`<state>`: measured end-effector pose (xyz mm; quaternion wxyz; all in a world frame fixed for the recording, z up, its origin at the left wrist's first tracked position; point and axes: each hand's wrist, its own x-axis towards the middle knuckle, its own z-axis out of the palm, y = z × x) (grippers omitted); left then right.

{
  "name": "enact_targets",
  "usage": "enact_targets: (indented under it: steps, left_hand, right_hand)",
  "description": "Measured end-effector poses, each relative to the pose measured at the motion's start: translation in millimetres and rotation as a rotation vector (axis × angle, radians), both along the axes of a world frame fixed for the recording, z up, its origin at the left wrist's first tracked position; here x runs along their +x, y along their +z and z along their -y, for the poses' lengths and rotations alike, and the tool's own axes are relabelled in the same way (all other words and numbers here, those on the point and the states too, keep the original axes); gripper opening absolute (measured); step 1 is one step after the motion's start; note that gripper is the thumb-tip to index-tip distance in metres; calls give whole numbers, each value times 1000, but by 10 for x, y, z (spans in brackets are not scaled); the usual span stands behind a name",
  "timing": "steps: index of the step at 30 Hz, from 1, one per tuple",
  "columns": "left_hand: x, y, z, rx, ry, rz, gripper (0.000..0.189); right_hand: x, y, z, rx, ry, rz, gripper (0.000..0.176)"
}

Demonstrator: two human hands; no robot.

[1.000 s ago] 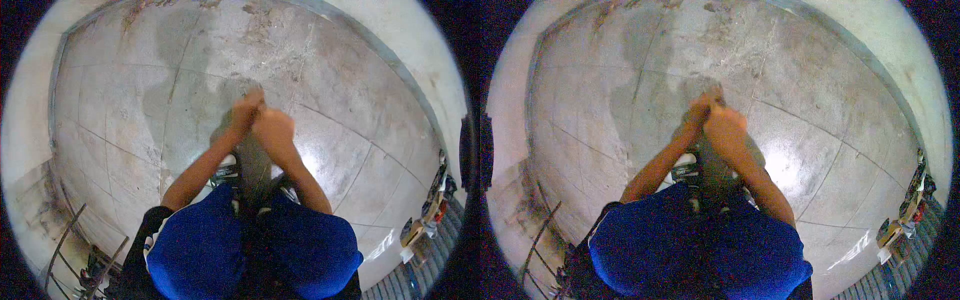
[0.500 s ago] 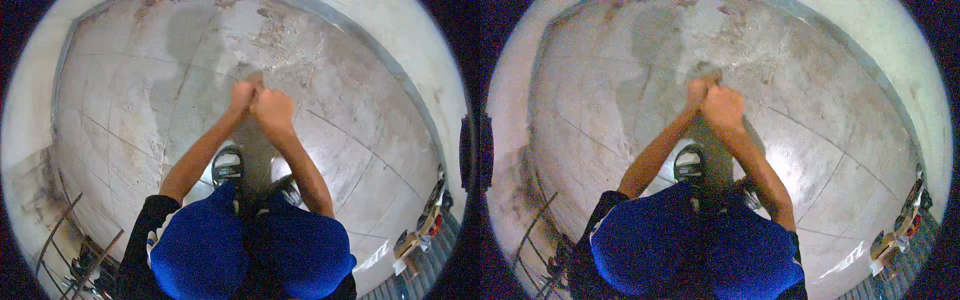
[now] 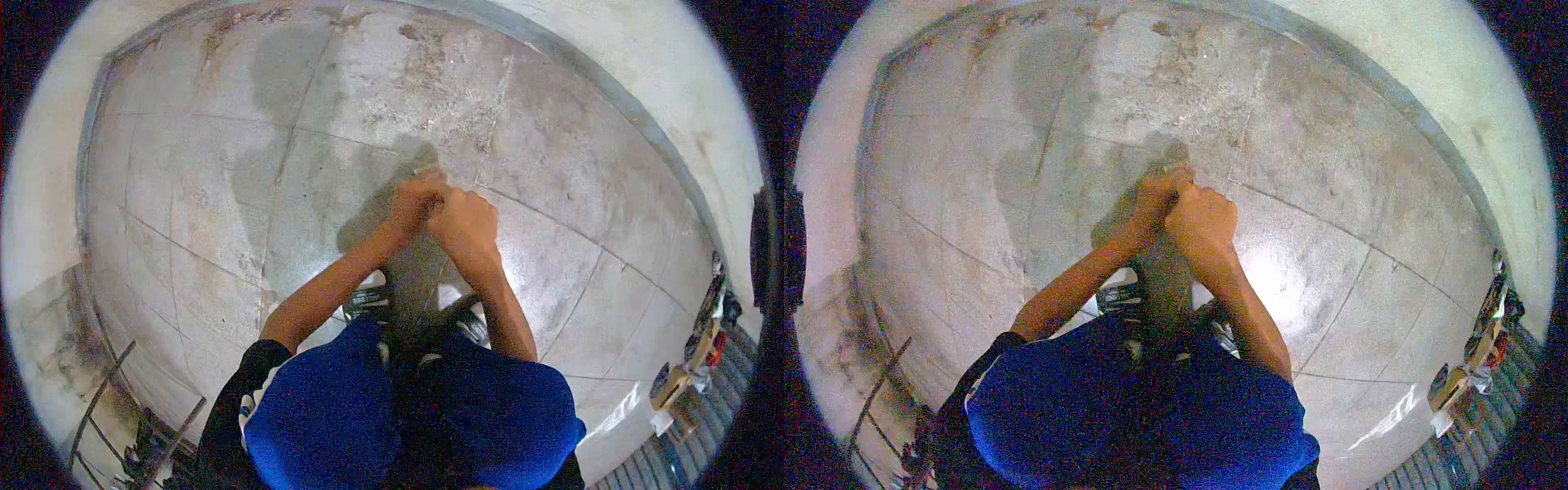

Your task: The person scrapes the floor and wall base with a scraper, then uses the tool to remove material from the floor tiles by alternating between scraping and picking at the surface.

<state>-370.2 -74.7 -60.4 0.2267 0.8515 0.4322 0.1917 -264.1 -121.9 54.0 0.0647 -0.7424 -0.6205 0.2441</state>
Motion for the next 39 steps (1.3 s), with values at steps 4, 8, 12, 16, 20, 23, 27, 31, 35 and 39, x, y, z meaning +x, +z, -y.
enact_targets:
  steps: [4,8,12,16,20,23,27,31,35,39]
  left_hand:
    - [144,-281,-547,29,28,-10,16]
    - [239,-504,-77,-21,-49,40,12]
    - [214,-128,-123,-122,-93,437,12]
    - [454,-279,-612,-136,-121,82,14]
    - [602,-516,12,54,-132,368,16]
    - [689,-399,-298,-189,-78,233,17]
    - [858,-565,-198,-736,-450,1169,21]
    - [775,-517,75,-475,-316,482,30]
    - [840,-695,-314,-646,-252,990,32]
    - [1037,-558,-40,-724,-662,1215,27]
  right_hand:
    - [-40,-153,-327,-45,-57,38,23]
    - [190,84,-126,45,-38,49,20]
    - [150,-114,-93,-51,-114,88,21]
    - [244,-104,-276,126,-155,106,22]
    - [479,34,30,17,-151,91,20]
    - [449,-206,-94,82,-212,112,19]
    - [566,12,-114,107,-258,107,19]
    - [573,49,177,18,-244,107,19]
    - [589,-38,-149,89,-300,117,19]
    - [726,114,114,-10,-281,141,19]
